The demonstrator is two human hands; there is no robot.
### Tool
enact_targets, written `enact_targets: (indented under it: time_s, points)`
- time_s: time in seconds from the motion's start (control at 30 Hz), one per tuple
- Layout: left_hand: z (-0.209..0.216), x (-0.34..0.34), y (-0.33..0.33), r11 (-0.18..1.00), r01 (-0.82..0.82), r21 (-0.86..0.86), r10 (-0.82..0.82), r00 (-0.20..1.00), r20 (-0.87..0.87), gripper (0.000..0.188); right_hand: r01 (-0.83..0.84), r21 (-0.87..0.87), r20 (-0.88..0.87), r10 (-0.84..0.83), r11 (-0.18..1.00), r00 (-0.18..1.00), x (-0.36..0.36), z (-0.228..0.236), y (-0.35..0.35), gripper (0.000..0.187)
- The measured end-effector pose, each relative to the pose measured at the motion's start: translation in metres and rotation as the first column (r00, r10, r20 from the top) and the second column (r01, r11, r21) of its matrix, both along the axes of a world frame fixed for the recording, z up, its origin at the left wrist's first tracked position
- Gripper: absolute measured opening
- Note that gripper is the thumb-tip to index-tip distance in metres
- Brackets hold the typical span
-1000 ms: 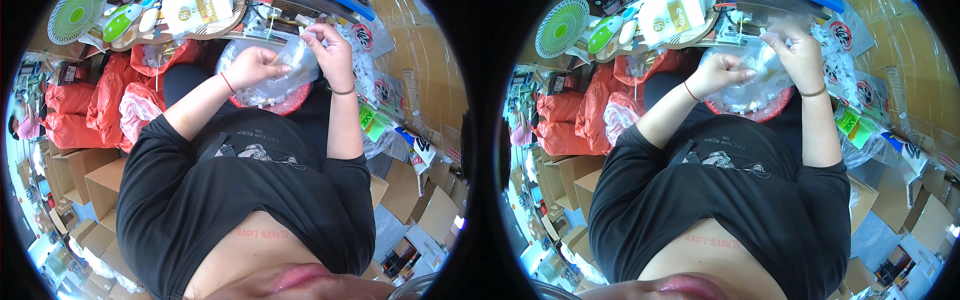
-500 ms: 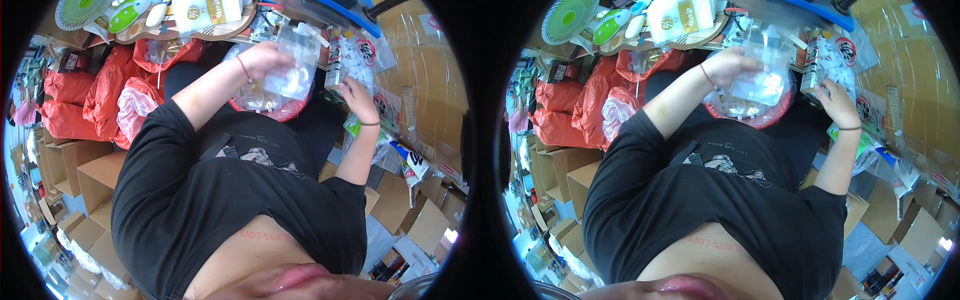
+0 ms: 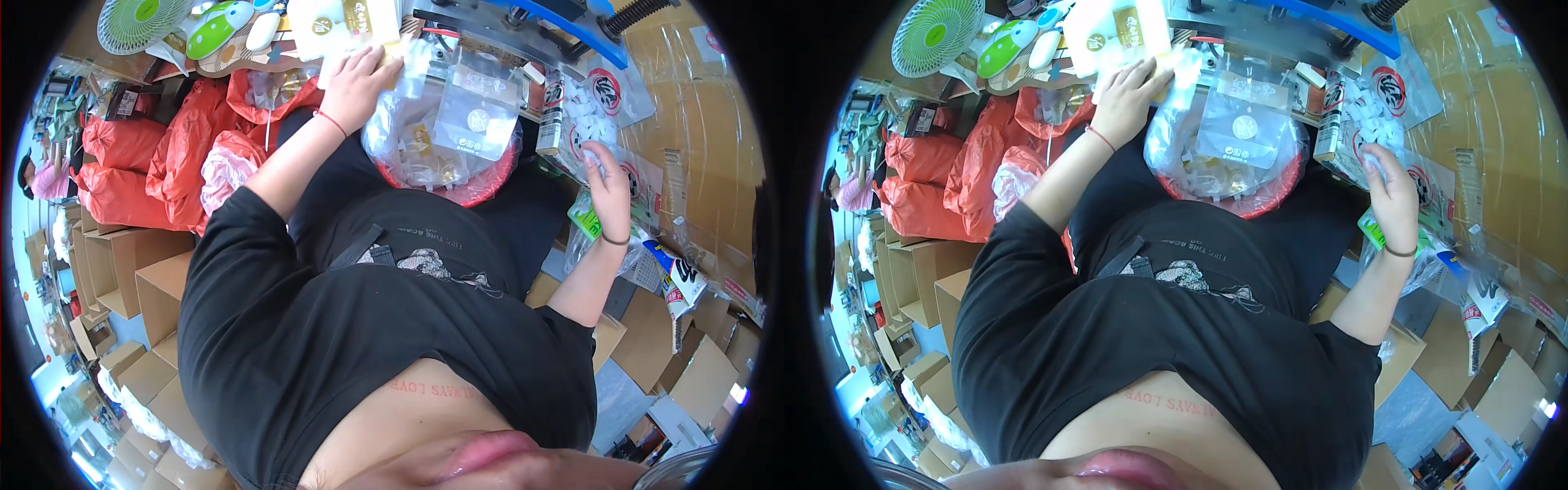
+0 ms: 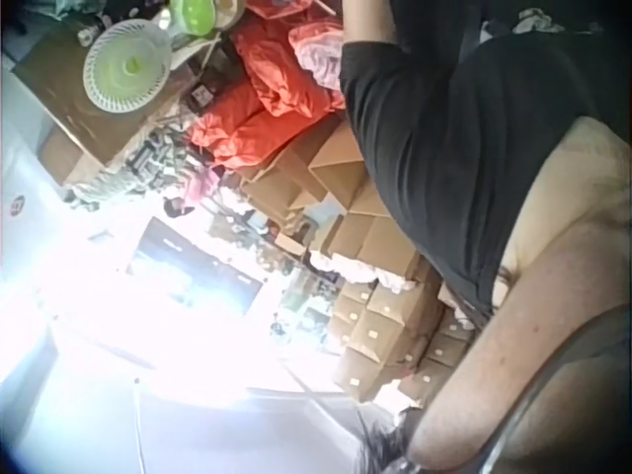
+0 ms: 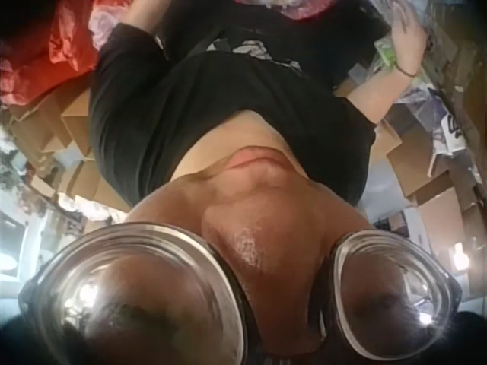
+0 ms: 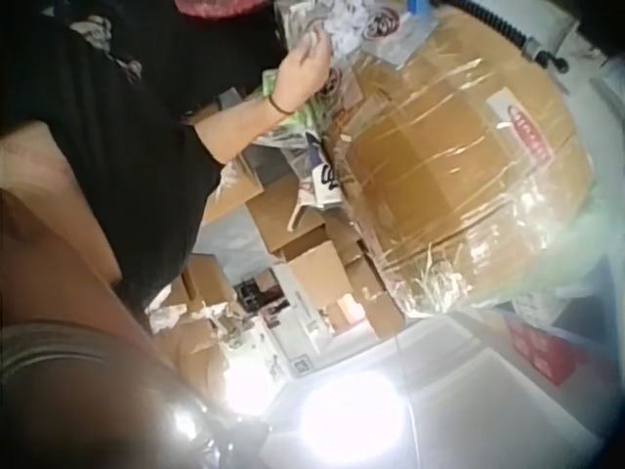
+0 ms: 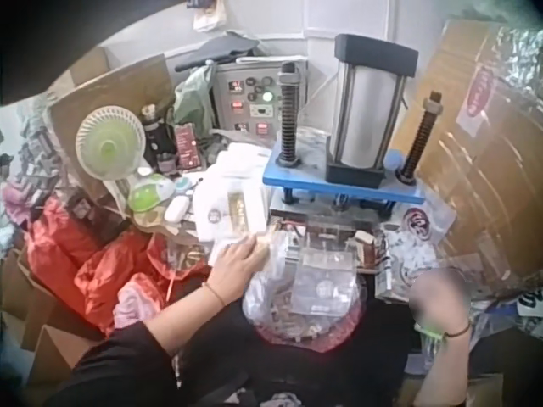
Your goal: Manually filling plastic bags with items and sealing them using a heat-sealing machine.
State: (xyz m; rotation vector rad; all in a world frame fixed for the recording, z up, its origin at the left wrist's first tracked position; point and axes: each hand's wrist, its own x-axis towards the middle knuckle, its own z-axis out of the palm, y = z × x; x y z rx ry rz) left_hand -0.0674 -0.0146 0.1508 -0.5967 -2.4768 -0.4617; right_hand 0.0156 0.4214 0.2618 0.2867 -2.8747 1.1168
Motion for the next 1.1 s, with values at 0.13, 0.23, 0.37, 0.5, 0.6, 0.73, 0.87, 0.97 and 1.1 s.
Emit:
enact_targets:
  time_s: [0.13,0.23,0.37,0.5,0.6,0.73,0.87,0.97,1.1]
  points:
    - [0.020,0.017,0.015,0.885,0.002,0.465,-0.211,0.893,0.398,0.030,-0.017,-0.084,0.025,0.020,0.996,1.000,-0.006,-0.011,-0.023,0.022]
    - [0.049,0.033,0.040,0.771,-0.102,0.629,-0.367,0.736,0.569,0.025,-0.150,-0.214,0.010,0.156,0.965,0.988,-0.014,-0.009,-0.067,0.019]
    - [0.069,0.051,0.077,0.833,-0.038,0.553,-0.422,0.604,0.676,0.023,-0.150,-0.512,-0.056,0.142,0.846,0.988,-0.024,0.013,-0.106,0.016]
    - [0.062,0.065,0.102,0.680,-0.120,0.723,-0.645,0.371,0.668,0.025,-0.099,-0.534,-0.049,0.086,0.840,0.995,-0.034,0.013,-0.111,0.016]
    - [0.054,0.071,0.114,0.401,-0.374,0.836,-0.852,0.184,0.491,0.027,-0.146,-0.429,-0.023,0.150,0.892,0.988,-0.039,0.013,-0.097,0.018]
    - [0.062,0.081,0.122,0.298,-0.518,0.802,-0.949,-0.069,0.308,0.029,-0.224,-0.292,0.036,0.245,0.930,0.969,-0.033,0.011,-0.074,0.024]
    - [0.055,0.077,0.126,0.334,-0.503,0.797,-0.938,-0.090,0.336,0.029,-0.105,-0.090,-0.063,0.100,0.990,0.993,-0.038,0.008,-0.060,0.029]
    - [0.055,0.064,0.122,0.272,-0.491,0.827,-0.944,0.030,0.329,0.030,0.183,0.301,-0.314,-0.084,0.936,0.946,-0.046,0.001,-0.040,0.033]
    - [0.057,0.013,0.112,0.313,-0.538,0.783,-0.889,0.123,0.440,0.033,0.188,0.636,-0.219,-0.059,0.748,0.974,-0.053,-0.029,-0.019,0.032]
